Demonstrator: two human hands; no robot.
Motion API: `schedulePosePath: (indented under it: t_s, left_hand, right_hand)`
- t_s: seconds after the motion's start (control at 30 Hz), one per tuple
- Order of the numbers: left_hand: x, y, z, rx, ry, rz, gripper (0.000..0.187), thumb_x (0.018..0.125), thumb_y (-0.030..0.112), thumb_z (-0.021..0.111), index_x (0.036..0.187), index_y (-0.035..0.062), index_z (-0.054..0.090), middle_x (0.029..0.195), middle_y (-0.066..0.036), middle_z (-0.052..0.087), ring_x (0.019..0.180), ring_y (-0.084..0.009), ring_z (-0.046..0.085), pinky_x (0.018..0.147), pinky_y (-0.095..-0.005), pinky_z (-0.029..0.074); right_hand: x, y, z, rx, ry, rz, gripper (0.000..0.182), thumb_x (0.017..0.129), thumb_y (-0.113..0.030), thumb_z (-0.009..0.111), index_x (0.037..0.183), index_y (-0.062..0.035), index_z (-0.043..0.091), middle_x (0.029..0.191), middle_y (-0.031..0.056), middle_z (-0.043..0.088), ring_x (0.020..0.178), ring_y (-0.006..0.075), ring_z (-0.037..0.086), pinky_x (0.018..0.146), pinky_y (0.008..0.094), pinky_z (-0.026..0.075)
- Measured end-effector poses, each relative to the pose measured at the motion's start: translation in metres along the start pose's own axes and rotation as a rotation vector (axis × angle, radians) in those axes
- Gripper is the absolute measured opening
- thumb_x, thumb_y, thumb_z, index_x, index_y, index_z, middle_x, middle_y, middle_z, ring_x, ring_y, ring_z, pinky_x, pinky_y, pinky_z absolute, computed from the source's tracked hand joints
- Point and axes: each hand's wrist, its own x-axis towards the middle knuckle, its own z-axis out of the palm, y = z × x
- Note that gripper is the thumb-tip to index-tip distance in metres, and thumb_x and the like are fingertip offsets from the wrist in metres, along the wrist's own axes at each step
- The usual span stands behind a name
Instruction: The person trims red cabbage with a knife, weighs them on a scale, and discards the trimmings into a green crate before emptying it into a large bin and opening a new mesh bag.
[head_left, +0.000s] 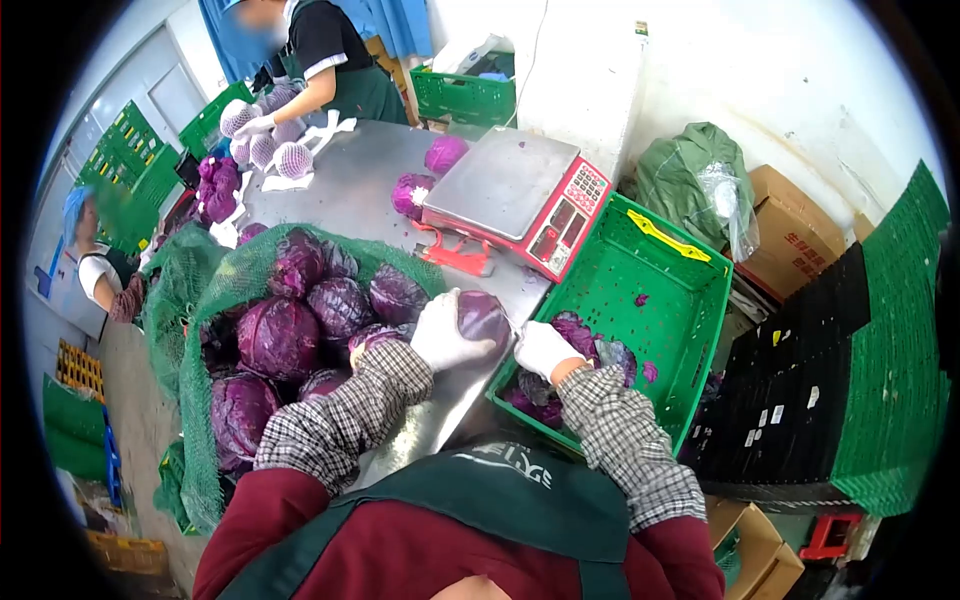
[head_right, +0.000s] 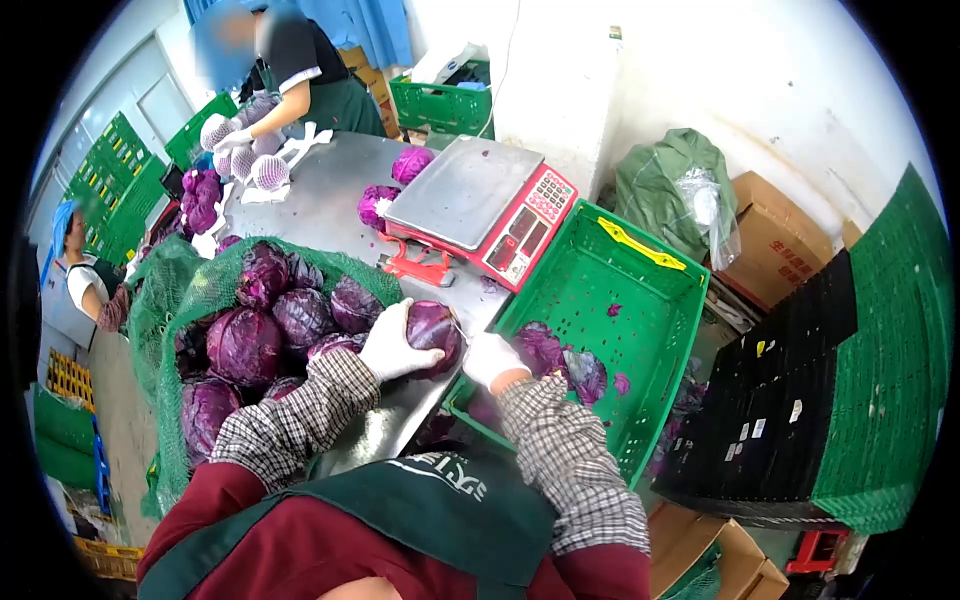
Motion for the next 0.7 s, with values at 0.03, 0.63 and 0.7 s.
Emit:
schedulePosePath:
  t_s: [0.03,0.63,0.7]
  left_hand:
    - [-0.005,0.001,-0.002,-0.015,0.000,0.058,0.101,0.057,0.050,0.076,0.128,-0.0125,0.040,0.120,-0.029,0.050,0.115,-0.0397,0.049,0.102,-0.0416,0.039]
    - [-0.050,-0.005,0.016,-0.329,0.079,0.083,0.124,0.054,0.038,0.089,0.145,-0.0043,0.016,0.146,-0.029,0.021,0.138,-0.0425,0.022,0.114,-0.0457,0.021]
    - [-0.038,-0.002,0.006,-0.226,-0.015,0.052,0.123,0.054,0.044,0.088,0.144,-0.0055,0.019,0.145,-0.029,0.024,0.138,-0.0418,0.023,0.114,-0.0449,0.022]
  right_hand:
    - [-0.010,-0.002,-0.004,-0.019,-0.025,-0.056,0.024,0.082,-0.018,0.053,0.088,0.0029,0.062,0.087,0.0275,0.063,0.088,0.0446,0.061,0.077,0.0468,0.050]
    - [-0.001,0.030,0.046,0.598,0.278,-0.190,0.040,0.089,-0.012,0.056,0.127,-0.0012,0.049,0.072,0.0025,0.055,0.047,0.0089,0.049,0.043,0.0246,0.043]
    - [-0.010,0.018,0.035,0.591,0.270,-0.179,0.044,0.089,-0.013,0.058,0.130,-0.0012,0.047,0.075,0.0015,0.055,0.050,0.0073,0.048,0.045,0.0227,0.041]
